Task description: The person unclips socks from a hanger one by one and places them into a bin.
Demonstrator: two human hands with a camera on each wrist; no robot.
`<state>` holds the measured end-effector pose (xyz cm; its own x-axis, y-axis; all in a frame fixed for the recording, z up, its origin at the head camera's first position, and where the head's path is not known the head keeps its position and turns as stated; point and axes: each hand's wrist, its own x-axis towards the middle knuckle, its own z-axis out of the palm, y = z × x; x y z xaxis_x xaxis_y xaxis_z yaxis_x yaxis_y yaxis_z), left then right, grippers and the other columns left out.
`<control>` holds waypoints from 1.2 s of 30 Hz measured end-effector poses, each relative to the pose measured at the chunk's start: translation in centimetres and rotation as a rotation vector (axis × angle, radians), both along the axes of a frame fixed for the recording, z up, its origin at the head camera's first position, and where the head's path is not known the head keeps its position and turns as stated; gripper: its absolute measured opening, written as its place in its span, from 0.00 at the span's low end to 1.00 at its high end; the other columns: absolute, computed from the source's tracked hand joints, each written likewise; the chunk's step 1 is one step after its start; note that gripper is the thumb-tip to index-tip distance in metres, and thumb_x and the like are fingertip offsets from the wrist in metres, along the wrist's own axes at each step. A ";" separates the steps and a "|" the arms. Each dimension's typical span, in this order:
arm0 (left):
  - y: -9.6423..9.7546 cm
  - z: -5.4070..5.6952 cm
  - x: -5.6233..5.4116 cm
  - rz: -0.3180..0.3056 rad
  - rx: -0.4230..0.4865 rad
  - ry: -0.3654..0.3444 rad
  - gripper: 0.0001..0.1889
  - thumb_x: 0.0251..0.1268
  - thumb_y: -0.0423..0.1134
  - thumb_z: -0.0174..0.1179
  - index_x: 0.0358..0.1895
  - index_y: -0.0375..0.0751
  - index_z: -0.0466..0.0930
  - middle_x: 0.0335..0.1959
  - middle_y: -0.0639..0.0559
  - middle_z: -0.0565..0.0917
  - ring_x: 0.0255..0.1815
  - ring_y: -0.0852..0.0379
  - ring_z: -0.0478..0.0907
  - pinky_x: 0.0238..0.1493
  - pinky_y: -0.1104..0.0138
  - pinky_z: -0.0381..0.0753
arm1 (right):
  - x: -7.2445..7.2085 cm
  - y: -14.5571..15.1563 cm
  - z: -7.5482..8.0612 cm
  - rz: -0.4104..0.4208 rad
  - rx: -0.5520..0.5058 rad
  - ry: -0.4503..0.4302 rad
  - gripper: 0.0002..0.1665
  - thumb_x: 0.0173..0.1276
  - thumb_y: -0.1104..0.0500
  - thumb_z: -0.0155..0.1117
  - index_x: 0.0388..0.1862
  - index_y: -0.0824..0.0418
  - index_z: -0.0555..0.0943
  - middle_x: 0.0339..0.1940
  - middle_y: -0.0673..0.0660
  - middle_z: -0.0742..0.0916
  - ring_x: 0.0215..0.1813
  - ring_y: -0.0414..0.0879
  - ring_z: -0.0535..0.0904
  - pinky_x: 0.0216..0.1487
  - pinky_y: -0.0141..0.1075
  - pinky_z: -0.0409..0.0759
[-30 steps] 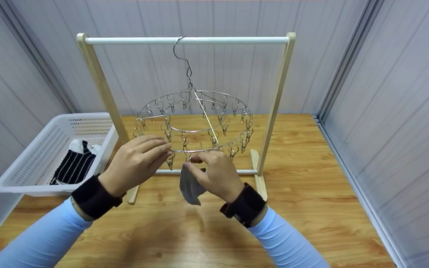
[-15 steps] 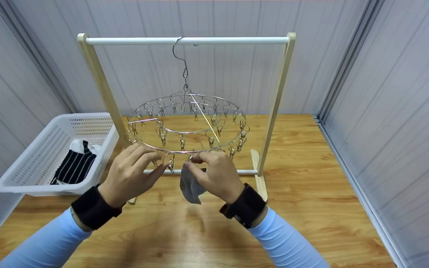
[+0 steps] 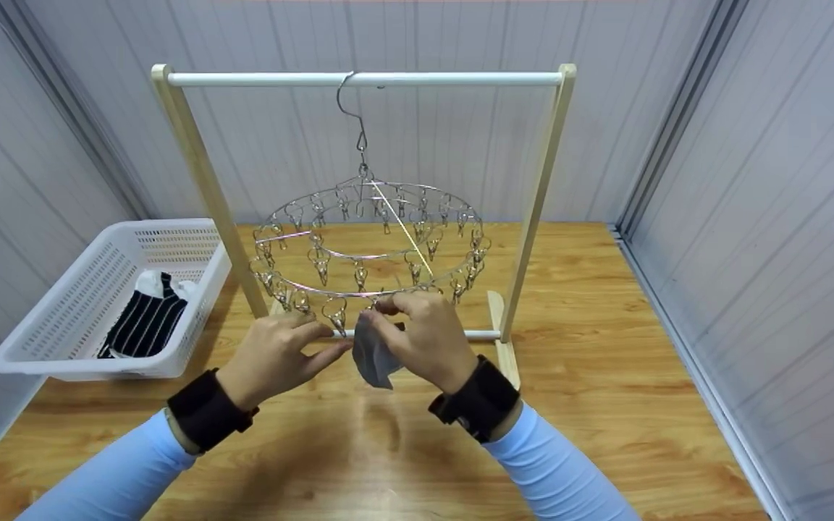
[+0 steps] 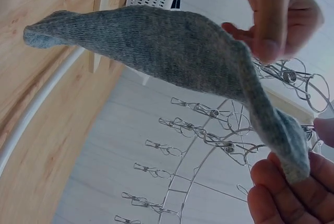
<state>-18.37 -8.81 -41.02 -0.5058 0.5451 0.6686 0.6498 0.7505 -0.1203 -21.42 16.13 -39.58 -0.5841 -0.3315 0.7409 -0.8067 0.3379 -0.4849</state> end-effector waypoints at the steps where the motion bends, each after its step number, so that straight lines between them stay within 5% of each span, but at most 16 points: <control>1: 0.1 -0.1 -0.1 0.016 -0.007 -0.048 0.20 0.68 0.55 0.75 0.27 0.44 0.84 0.18 0.56 0.80 0.16 0.60 0.73 0.17 0.67 0.73 | 0.0 0.0 0.0 -0.002 0.001 0.000 0.05 0.62 0.70 0.80 0.36 0.67 0.91 0.33 0.59 0.95 0.34 0.51 0.93 0.39 0.47 0.92; 9: 1.3 -0.2 -1.2 0.102 0.031 -0.559 0.26 0.71 0.62 0.70 0.48 0.41 0.85 0.29 0.48 0.87 0.27 0.52 0.82 0.31 0.55 0.86 | -0.1 -0.1 -0.1 0.004 -0.013 0.017 0.05 0.63 0.69 0.80 0.35 0.69 0.91 0.33 0.61 0.94 0.35 0.53 0.93 0.40 0.48 0.93; 14: 1.7 -0.3 -2.2 -0.012 0.209 -0.877 0.27 0.72 0.56 0.72 0.62 0.40 0.84 0.50 0.43 0.92 0.48 0.47 0.90 0.53 0.50 0.90 | -0.2 -0.1 -0.1 0.006 -0.023 0.018 0.04 0.63 0.69 0.80 0.35 0.69 0.91 0.33 0.60 0.95 0.35 0.53 0.93 0.39 0.47 0.93; 17: 1.7 -0.6 -2.7 -0.073 0.271 -0.991 0.25 0.73 0.53 0.72 0.64 0.41 0.84 0.56 0.44 0.91 0.59 0.45 0.88 0.64 0.48 0.87 | -0.2 -0.1 -0.2 -0.008 -0.024 0.019 0.05 0.63 0.69 0.80 0.36 0.68 0.91 0.33 0.59 0.95 0.36 0.52 0.94 0.41 0.43 0.93; 23: 1.6 -1.2 -3.2 -0.189 0.294 -1.032 0.17 0.80 0.41 0.65 0.63 0.35 0.85 0.60 0.40 0.90 0.65 0.41 0.87 0.69 0.48 0.86 | -0.2 -0.1 -0.3 -0.011 -0.025 0.024 0.04 0.63 0.69 0.80 0.36 0.69 0.91 0.33 0.60 0.95 0.36 0.53 0.94 0.43 0.37 0.92; 28: 1.5 -1.1 -3.1 -0.186 0.308 -0.988 0.11 0.81 0.34 0.63 0.54 0.30 0.87 0.52 0.36 0.91 0.55 0.40 0.91 0.57 0.55 0.92 | -0.3 -0.1 -0.4 -0.011 -0.039 0.043 0.04 0.63 0.70 0.80 0.35 0.69 0.91 0.33 0.60 0.95 0.35 0.53 0.93 0.41 0.39 0.92; 36: 1.2 -0.9 -2.7 -0.198 0.315 -0.930 0.05 0.78 0.33 0.64 0.44 0.34 0.87 0.39 0.44 0.90 0.36 0.63 0.81 0.40 0.70 0.85 | -0.3 -0.1 -0.6 0.000 -0.089 0.052 0.02 0.64 0.73 0.78 0.34 0.69 0.91 0.32 0.60 0.94 0.34 0.54 0.93 0.45 0.24 0.87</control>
<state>-21.10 -7.63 -41.93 -0.8205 0.5419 0.1820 0.5011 0.5287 0.6851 -21.76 16.02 -40.13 -0.5445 -0.2629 0.7965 -0.8313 0.2958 -0.4706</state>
